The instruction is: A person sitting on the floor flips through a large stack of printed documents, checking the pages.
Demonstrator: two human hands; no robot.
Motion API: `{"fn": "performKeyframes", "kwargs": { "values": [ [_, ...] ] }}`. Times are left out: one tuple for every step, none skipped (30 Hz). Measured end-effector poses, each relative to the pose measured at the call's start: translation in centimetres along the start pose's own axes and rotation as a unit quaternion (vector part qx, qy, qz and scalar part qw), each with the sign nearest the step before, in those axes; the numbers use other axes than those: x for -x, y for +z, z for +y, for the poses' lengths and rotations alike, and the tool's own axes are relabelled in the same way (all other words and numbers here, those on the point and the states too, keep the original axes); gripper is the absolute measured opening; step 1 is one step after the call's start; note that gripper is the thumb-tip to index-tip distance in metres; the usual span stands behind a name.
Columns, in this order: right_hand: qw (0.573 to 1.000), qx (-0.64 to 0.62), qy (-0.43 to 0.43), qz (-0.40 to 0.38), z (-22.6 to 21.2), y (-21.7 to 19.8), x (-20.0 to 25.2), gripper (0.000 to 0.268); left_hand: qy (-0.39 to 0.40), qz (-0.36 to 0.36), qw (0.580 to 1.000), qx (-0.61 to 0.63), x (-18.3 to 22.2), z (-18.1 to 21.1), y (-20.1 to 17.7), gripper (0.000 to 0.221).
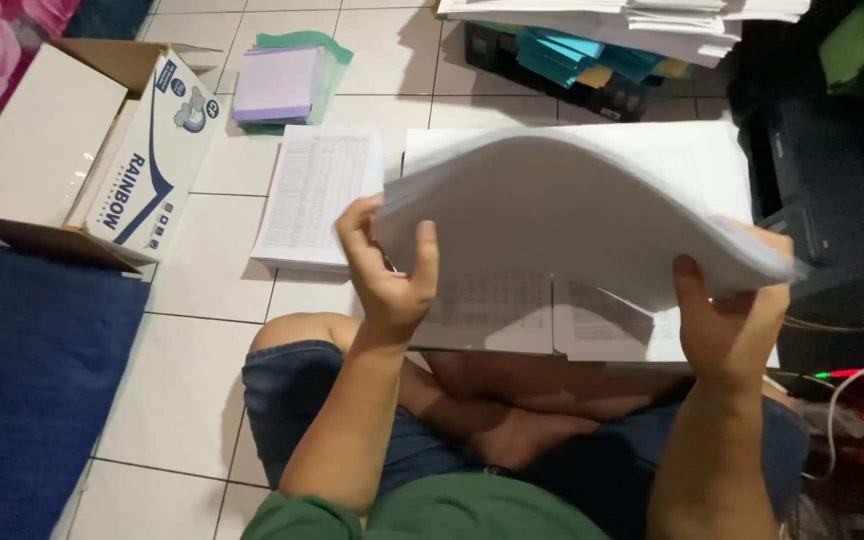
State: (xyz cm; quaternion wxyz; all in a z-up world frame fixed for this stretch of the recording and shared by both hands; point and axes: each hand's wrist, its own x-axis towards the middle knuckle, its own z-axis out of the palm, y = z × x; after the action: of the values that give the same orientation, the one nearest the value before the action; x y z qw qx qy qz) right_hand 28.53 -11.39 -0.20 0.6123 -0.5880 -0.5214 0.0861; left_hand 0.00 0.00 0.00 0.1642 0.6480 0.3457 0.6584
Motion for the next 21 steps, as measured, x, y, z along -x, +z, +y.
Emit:
{"fn": "performKeyframes", "kwargs": {
  "values": [
    [1.000,-0.001,0.004,0.002,-1.3,0.2,-0.4,0.039,0.000,-0.005,1.000,-0.001,-0.5,0.4,0.1,0.044],
    [0.993,0.068,-0.098,0.023,-2.6,0.4,-0.7,0.037,0.045,-0.002,0.999,0.004,-1.1,0.7,0.1,0.047],
    [0.970,0.138,-0.197,0.039,-4.0,0.5,-1.2,0.037,0.089,0.000,0.996,0.010,-1.5,1.1,0.3,0.052],
    [0.970,0.140,-0.193,0.040,-2.7,0.4,-0.7,0.037,0.087,-0.004,0.996,0.011,-1.4,0.4,0.1,0.052],
    [0.977,0.093,-0.188,0.040,-1.4,0.4,-0.2,0.064,0.103,-0.035,0.992,-0.067,-1.2,-0.3,-0.1,0.050],
    [0.981,0.045,-0.183,0.040,-0.1,0.3,0.4,0.097,0.118,-0.065,0.980,-0.145,-0.9,-1.0,-0.5,0.050],
    [0.981,0.045,-0.183,0.040,-0.7,0.3,0.1,0.097,0.118,-0.065,0.980,-0.146,-1.0,-0.8,-0.5,0.050],
    [0.969,0.107,-0.219,0.027,-1.3,0.3,-0.2,0.084,0.111,-0.067,0.984,-0.123,-1.1,-0.6,-0.5,0.047],
    [0.952,0.169,-0.255,0.015,-1.9,0.3,-0.6,0.072,0.104,-0.069,0.987,-0.101,-1.3,-0.5,-0.5,0.045],
    [0.952,0.168,-0.255,0.014,-2.1,0.3,-0.5,0.072,0.104,-0.069,0.987,-0.102,-1.1,-0.6,-0.5,0.045],
    [0.963,0.135,-0.232,0.014,-2.2,0.2,-0.3,0.071,0.125,-0.053,0.985,-0.105,-0.9,-0.7,-0.6,0.065],
    [0.973,0.101,-0.209,0.015,-2.4,0.2,-0.2,0.070,0.147,-0.037,0.982,-0.109,-0.7,-0.9,-0.7,0.088],
    [0.973,0.101,-0.209,0.014,-1.9,-0.2,0.3,0.070,0.146,-0.037,0.982,-0.109,-0.8,-0.9,-1.0,0.088],
    [0.976,0.112,-0.186,0.025,-1.4,-0.6,0.8,0.083,0.148,-0.062,0.980,-0.118,-0.9,-0.9,-1.3,0.065],
    [0.979,0.121,-0.163,0.034,-0.9,-1.1,1.3,0.097,0.147,-0.087,0.977,-0.126,-0.9,-0.9,-1.6,0.044],
    [0.979,0.121,-0.163,0.032,-1.8,-0.8,0.8,0.097,0.145,-0.087,0.977,-0.127,-0.9,-0.8,-1.6,0.044],
    [0.970,0.134,-0.201,0.025,-2.7,-0.5,0.3,0.076,0.133,-0.082,0.981,-0.114,-0.9,-0.7,-1.5,0.050],
    [0.960,0.145,-0.239,0.019,-3.6,-0.2,-0.3,0.059,0.120,-0.078,0.984,-0.102,-0.9,-0.7,-1.4,0.055],
    [0.960,0.145,-0.241,0.020,-2.8,-0.4,0.3,0.059,0.122,-0.077,0.984,-0.101,-0.9,-0.7,-1.4,0.055],
    [0.971,0.142,-0.190,0.035,-2.0,-0.6,0.8,0.077,0.120,-0.071,0.985,-0.099,-0.8,-0.8,-1.3,0.063],
    [0.980,0.135,-0.137,0.050,-1.2,-0.8,1.6,0.098,0.116,-0.065,0.986,-0.097,-0.5,-0.9,-1.3,0.071]
  ]
}}
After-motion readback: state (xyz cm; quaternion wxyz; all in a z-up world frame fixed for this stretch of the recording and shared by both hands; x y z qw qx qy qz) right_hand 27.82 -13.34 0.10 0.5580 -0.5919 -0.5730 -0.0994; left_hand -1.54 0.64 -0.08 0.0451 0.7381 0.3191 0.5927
